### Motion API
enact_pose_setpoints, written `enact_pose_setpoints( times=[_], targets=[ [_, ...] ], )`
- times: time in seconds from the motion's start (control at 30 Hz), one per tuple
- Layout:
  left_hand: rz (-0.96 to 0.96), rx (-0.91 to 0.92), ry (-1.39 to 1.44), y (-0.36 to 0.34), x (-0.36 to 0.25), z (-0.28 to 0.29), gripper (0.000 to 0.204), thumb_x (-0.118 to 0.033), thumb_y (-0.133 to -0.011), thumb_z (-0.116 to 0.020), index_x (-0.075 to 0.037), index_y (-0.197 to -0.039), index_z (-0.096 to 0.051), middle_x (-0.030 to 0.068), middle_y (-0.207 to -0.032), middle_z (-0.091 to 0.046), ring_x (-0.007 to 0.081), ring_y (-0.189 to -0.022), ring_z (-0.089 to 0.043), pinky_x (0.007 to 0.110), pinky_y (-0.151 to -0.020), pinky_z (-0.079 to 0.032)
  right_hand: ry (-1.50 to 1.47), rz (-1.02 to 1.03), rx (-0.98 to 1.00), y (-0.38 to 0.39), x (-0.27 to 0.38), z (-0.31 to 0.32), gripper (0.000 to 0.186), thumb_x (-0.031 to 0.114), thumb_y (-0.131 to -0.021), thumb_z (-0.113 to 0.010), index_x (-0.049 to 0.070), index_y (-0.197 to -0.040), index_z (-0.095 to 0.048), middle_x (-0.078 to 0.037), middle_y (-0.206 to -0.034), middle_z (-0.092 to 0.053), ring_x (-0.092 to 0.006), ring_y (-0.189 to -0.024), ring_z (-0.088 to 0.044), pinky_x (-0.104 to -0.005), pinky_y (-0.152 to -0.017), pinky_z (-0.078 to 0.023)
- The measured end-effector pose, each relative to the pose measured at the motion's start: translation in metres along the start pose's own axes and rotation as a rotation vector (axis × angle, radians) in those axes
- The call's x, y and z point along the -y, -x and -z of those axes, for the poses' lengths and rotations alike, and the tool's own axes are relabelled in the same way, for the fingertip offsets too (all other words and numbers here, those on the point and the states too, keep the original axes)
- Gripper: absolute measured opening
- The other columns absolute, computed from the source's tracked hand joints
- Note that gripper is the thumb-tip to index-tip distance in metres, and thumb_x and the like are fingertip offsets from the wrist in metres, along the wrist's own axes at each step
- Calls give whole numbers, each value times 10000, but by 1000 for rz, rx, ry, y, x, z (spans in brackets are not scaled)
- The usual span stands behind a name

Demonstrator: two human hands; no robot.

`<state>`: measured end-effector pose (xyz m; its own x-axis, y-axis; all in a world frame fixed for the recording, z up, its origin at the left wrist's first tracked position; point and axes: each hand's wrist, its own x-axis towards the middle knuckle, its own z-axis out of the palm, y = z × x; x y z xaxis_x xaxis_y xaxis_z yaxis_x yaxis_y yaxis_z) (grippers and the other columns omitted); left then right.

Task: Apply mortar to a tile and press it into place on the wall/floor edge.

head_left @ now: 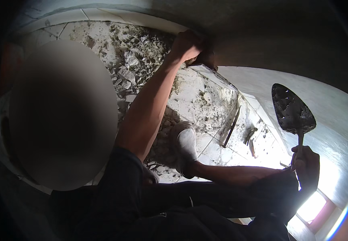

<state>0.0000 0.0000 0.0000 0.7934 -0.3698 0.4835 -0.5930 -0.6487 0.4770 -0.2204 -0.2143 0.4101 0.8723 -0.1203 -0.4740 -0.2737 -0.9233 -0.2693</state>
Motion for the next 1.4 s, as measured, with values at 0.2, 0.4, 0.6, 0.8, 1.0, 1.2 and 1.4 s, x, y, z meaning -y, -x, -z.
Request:
enact_pose_setpoints(
  times=[0.2,0.4,0.6,0.8,1.0,1.2,1.4],
  targets=[
    [79,-25,-32,-3,-12,-1,156,-286,-770,-603,-145,-775,-670,27,-803,-664,259,-797,-651,386,-662,-548,33,-17,-4,-2,-4,0,625,552,-846,-554,-62,-959,-574,-28,-588,-485,-114,-521,-464,-269,-493,-366],
    [201,111,141,-13,-18,10,237,-330,-807,-578,-108,-789,-657,66,-822,-665,288,-837,-633,383,-723,-529,71,-47,-12,-4,1,-1,635,568,-843,-553,-56,-959,-576,-29,-594,-487,-114,-538,-470,-275,-500,-366],
    [301,46,438,15,-13,-12,163,-263,-752,-638,-141,-843,-696,74,-871,-682,248,-830,-654,391,-718,-545,106,-55,-33,-2,6,-5,581,517,-865,-551,-51,-985,-567,-28,-621,-480,-114,-554,-457,-276,-521,-368],
    [927,480,1259,39,8,-46,767,-484,-757,-694,-54,-1354,-476,171,-1344,-492,306,-1186,-504,518,-1029,-396,66,-64,63,-10,3,2,547,484,-876,-545,-51,-989,-561,-30,-627,-476,-113,-555,-451,-275,-522,-372],
    [938,487,1262,38,-7,-7,755,-381,-629,-814,-37,-1252,-562,150,-1253,-564,319,-1200,-496,500,-1014,-400,17,-38,131,-14,-1,3,521,458,-871,-538,-53,-970,-563,-31,-596,-475,-107,-524,-441,-270,-499,-365],
    [925,333,1183,27,-21,-2,527,-322,-619,-825,-57,-1048,-673,123,-1066,-636,268,-1028,-576,426,-874,-486,5,-97,127,-16,-4,8,511,442,-863,-547,-56,-978,-558,-33,-592,-477,-106,-517,-438,-269,-494,-363],
    [870,238,1150,30,-19,-15,435,-315,-597,-840,-58,-924,-713,101,-928,-662,233,-888,-606,394,-798,-505,25,-82,64,-15,3,4,473,393,-882,-533,-65,-998,-546,-35,-618,-473,-113,-545,-441,-269,-520,-367]
  ],
)
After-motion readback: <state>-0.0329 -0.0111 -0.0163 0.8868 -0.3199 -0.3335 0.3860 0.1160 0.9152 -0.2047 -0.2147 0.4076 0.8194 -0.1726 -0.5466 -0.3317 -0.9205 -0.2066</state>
